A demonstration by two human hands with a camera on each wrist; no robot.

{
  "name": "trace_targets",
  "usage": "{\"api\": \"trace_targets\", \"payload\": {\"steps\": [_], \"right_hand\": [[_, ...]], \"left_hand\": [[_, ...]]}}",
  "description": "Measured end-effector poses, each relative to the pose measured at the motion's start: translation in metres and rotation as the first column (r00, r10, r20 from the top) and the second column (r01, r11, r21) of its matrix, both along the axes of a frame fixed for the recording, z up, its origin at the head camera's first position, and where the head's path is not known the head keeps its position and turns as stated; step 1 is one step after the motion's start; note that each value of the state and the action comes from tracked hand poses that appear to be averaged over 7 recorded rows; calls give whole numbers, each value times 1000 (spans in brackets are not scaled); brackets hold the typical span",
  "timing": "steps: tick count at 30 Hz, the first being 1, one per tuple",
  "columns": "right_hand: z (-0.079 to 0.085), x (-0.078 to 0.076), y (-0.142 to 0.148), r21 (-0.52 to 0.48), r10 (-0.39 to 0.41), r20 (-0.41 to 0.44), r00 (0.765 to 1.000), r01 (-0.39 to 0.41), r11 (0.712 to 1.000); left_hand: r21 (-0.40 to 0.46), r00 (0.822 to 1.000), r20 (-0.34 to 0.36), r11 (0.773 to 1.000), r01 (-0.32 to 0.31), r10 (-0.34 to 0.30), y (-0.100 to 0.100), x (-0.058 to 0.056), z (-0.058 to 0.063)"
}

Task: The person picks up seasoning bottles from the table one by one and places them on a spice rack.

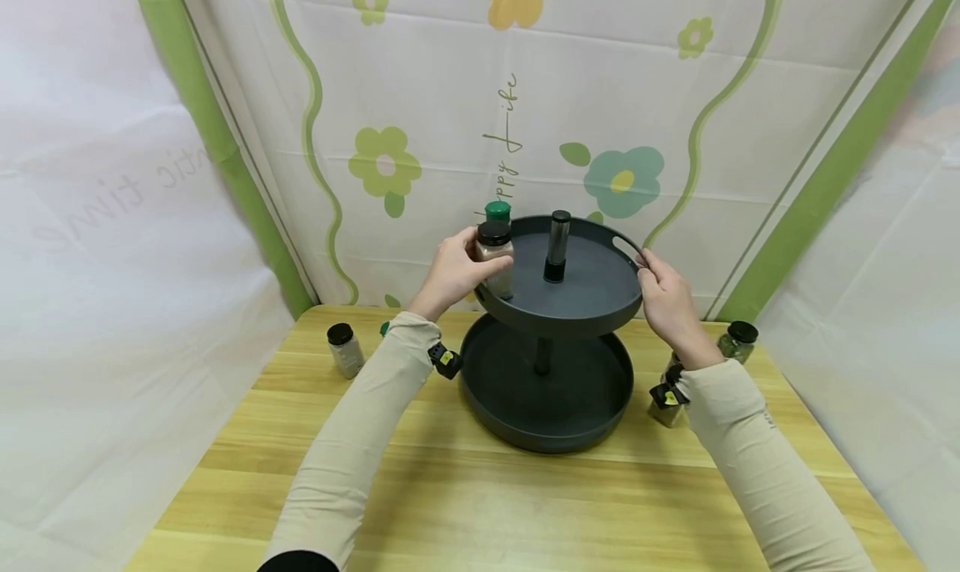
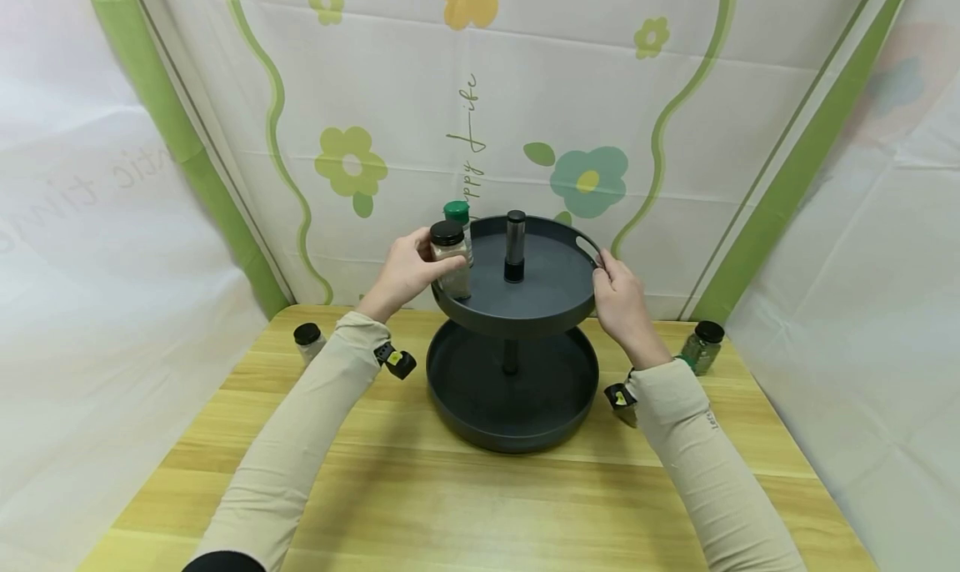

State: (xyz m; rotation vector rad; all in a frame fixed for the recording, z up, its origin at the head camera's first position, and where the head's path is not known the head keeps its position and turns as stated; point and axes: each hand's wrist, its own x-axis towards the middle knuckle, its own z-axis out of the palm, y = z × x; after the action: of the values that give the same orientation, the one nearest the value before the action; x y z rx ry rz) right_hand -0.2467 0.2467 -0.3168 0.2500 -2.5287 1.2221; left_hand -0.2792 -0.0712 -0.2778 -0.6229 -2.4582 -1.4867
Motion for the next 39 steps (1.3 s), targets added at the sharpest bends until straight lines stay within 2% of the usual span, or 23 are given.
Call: {"api": "trace_targets", "payload": {"steps": [12,23,31,39], "right_hand": [[1,2,2,19,-21,-13,1000,21,1000],[2,6,0,24,-27,-4,1000,27,999],[1,5,-3,44,-48,-18,999,49,998],[2,6,-3,48,-49,-26,998,50,998]], "left_hand": [[38,1000,-10,999,4,-3,2,-1,-4],[120,1000,-11,993,19,-18,1,-3,-7],[183,998,39,982,45,-53,-3,-5,-8],[192,997,49,980,56,-66,-15,-6,-12]]}}
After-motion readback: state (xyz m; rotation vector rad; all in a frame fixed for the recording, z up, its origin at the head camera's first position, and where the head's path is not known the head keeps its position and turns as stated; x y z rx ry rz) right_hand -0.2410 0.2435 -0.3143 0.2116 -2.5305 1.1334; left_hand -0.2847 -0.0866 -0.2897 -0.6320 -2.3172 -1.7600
